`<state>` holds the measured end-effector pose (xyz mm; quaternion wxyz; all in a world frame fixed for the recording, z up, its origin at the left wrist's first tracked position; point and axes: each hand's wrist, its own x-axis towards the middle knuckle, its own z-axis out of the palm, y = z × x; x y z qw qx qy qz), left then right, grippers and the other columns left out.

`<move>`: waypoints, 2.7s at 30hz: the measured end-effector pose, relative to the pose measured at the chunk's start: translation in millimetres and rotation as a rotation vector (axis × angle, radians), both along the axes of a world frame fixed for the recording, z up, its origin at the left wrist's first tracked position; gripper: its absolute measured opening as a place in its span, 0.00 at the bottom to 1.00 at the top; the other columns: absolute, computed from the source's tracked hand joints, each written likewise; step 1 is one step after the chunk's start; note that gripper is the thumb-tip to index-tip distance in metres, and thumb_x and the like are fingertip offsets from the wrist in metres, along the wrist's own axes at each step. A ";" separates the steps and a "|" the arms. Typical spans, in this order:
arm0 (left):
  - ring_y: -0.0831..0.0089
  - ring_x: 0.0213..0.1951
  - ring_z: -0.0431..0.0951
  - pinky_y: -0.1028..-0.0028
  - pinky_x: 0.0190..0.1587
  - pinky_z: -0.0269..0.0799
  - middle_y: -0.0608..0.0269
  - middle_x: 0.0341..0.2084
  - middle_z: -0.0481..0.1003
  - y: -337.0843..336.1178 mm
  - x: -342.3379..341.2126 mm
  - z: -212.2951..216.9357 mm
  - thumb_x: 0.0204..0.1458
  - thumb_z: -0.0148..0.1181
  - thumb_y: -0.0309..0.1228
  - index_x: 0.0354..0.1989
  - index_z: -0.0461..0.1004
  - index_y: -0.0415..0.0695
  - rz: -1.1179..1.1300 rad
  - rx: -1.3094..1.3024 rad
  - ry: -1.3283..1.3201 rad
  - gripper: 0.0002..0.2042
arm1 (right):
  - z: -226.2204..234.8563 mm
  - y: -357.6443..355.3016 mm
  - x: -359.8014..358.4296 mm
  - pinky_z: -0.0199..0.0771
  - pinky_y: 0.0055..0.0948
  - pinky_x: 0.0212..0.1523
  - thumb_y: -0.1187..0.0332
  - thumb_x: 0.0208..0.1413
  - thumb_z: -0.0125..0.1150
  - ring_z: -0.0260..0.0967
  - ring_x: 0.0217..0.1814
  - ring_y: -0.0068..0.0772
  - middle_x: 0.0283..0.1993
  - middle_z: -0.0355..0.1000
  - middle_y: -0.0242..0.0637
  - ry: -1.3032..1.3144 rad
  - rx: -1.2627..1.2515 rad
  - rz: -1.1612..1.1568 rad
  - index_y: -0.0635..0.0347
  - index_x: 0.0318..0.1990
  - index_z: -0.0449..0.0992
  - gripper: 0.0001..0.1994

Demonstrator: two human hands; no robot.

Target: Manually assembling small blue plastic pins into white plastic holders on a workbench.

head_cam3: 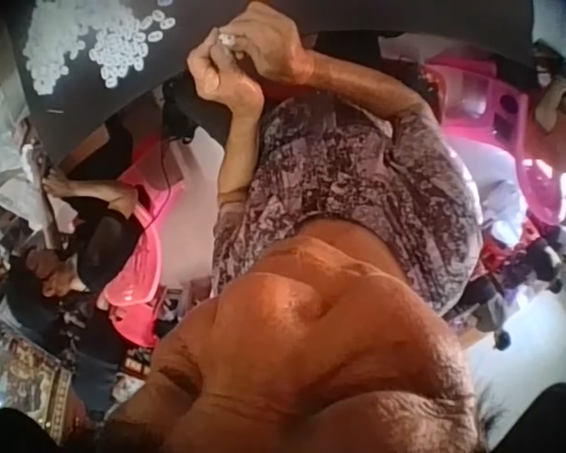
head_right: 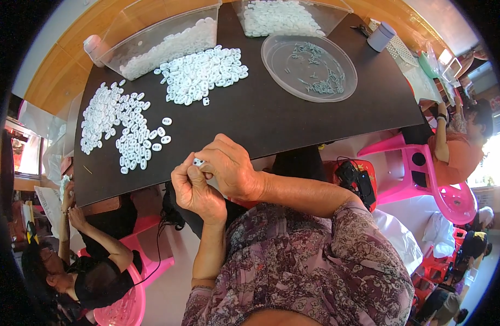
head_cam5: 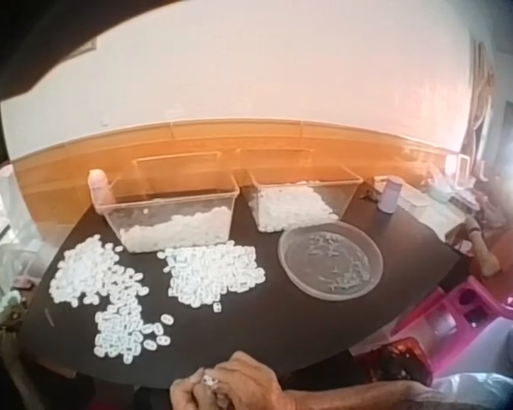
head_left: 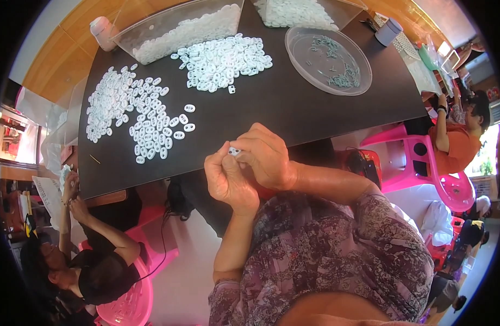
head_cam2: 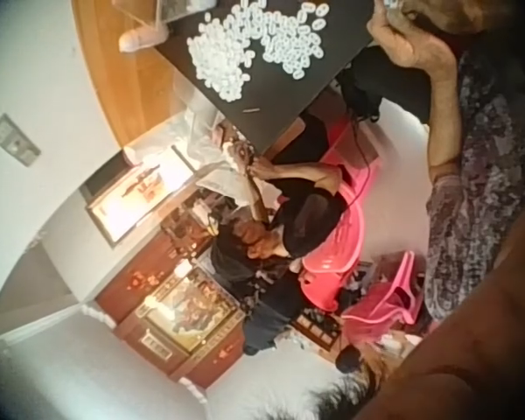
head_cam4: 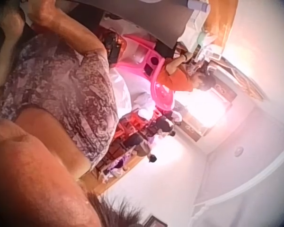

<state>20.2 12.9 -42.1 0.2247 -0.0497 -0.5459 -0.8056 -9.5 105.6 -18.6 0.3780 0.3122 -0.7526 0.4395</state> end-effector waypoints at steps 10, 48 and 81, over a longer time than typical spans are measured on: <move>0.78 0.35 0.70 0.78 0.39 0.69 0.62 0.33 0.71 -2.1 -21.8 25.7 0.56 0.48 0.21 0.49 0.70 0.34 -0.017 -0.435 -0.015 0.12 | 21.1 31.6 -19.0 0.69 0.31 0.33 0.76 0.43 0.62 0.68 0.33 0.39 0.31 0.71 0.40 -0.255 -0.007 -0.051 0.65 0.34 0.74 0.09; 0.58 0.32 0.70 0.63 0.34 0.67 0.55 0.27 0.69 5.7 -112.1 27.0 0.40 0.57 0.17 0.26 0.70 0.37 -0.004 -1.473 0.441 0.04 | 21.8 223.8 -100.4 0.68 0.40 0.38 0.73 0.41 0.59 0.70 0.36 0.45 0.30 0.73 0.42 -0.534 0.598 -0.473 0.60 0.30 0.77 0.06; 0.75 0.20 0.72 0.79 0.22 0.66 0.54 0.25 0.75 -15.4 -38.5 40.3 0.53 0.55 0.23 0.37 0.72 0.32 -0.577 0.158 -0.443 0.07 | 25.7 219.1 -91.5 0.65 0.38 0.32 0.76 0.42 0.52 0.65 0.30 0.47 0.24 0.66 0.44 -0.420 0.594 -0.392 0.63 0.26 0.66 0.02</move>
